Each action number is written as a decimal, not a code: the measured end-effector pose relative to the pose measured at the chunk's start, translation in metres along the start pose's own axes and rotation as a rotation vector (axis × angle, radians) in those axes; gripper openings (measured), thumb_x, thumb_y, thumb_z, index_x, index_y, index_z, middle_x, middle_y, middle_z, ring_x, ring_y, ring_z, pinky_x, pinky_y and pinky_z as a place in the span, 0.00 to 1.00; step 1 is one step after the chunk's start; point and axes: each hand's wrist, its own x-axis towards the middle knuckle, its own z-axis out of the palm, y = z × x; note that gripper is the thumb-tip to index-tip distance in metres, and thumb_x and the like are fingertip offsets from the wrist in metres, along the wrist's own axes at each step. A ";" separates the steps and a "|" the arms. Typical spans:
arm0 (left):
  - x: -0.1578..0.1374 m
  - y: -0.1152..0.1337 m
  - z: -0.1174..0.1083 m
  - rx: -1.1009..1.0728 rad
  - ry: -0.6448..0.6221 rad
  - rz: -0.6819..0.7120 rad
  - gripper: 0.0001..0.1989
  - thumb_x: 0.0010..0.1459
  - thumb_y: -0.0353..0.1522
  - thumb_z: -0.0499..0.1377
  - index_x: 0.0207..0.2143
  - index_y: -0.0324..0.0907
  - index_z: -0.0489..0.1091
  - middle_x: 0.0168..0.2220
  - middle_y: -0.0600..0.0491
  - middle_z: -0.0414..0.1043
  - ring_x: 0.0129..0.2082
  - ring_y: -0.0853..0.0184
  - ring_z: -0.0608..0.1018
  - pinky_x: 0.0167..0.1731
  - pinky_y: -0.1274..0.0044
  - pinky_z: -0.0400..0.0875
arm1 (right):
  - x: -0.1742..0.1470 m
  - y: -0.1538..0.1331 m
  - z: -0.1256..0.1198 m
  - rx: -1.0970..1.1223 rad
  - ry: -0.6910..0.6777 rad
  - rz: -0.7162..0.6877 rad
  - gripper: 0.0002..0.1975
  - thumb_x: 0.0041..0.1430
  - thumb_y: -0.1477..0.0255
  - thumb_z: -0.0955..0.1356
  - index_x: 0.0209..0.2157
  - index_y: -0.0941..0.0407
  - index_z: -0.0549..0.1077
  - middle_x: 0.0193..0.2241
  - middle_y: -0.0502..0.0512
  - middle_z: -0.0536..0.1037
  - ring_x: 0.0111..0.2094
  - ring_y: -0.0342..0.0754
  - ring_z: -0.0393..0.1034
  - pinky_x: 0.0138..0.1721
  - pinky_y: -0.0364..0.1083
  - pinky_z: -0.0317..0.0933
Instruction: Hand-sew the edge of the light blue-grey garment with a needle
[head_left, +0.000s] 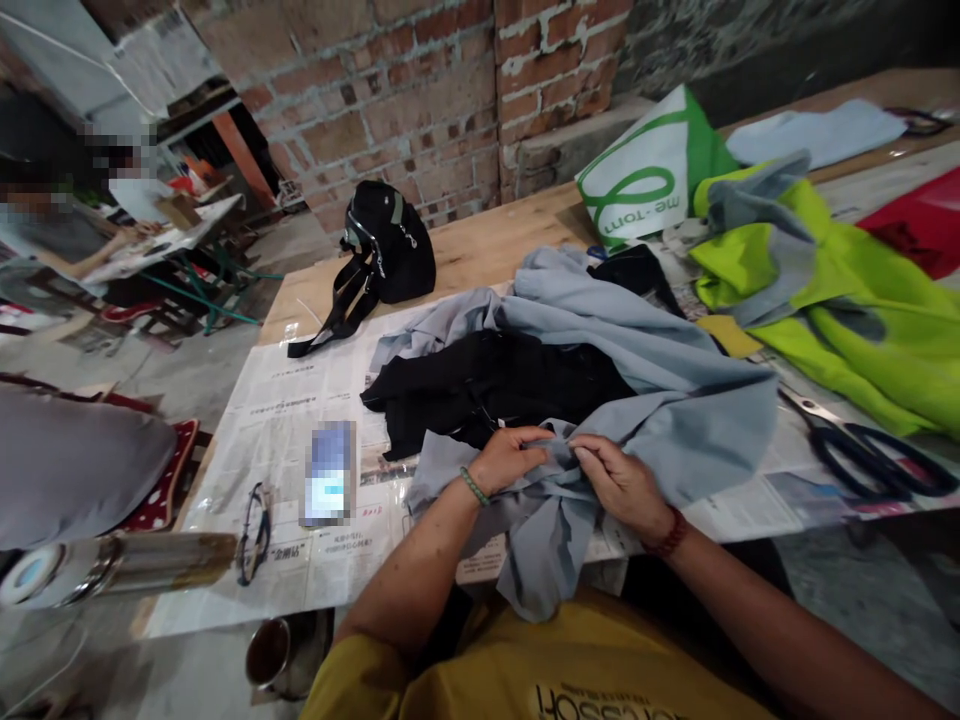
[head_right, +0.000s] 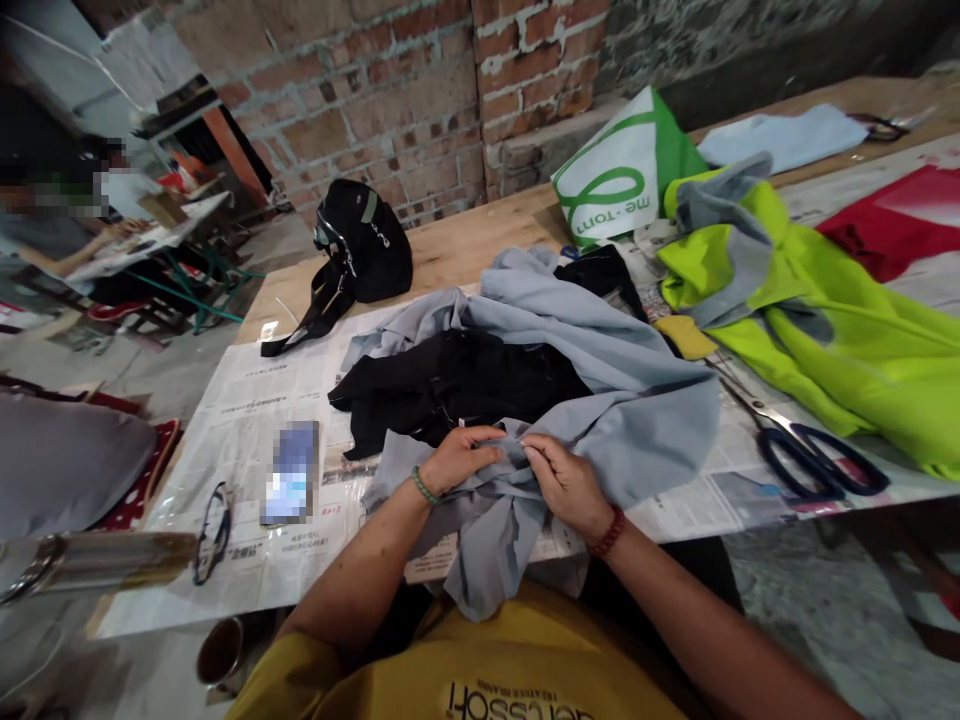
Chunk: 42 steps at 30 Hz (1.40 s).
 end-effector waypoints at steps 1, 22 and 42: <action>0.000 0.000 0.000 0.001 0.004 0.008 0.15 0.51 0.24 0.60 0.42 0.38 0.75 0.39 0.52 0.76 0.33 0.72 0.75 0.37 0.80 0.70 | -0.001 0.000 0.000 -0.016 -0.014 -0.006 0.10 0.60 0.67 0.61 0.39 0.53 0.71 0.31 0.53 0.77 0.30 0.46 0.72 0.33 0.44 0.66; -0.001 -0.001 -0.004 0.067 -0.018 0.117 0.14 0.52 0.27 0.61 0.43 0.38 0.74 0.43 0.50 0.76 0.42 0.66 0.77 0.46 0.76 0.69 | 0.000 0.003 0.003 -0.036 0.026 -0.153 0.09 0.60 0.70 0.62 0.37 0.52 0.73 0.31 0.53 0.77 0.32 0.47 0.72 0.35 0.46 0.67; -0.010 0.002 -0.010 0.419 0.135 0.489 0.16 0.53 0.31 0.59 0.14 0.38 0.68 0.29 0.53 0.71 0.28 0.73 0.73 0.31 0.81 0.68 | 0.000 -0.001 0.000 -0.066 0.133 -0.308 0.06 0.58 0.75 0.64 0.34 0.53 0.73 0.34 0.55 0.73 0.37 0.47 0.69 0.39 0.46 0.66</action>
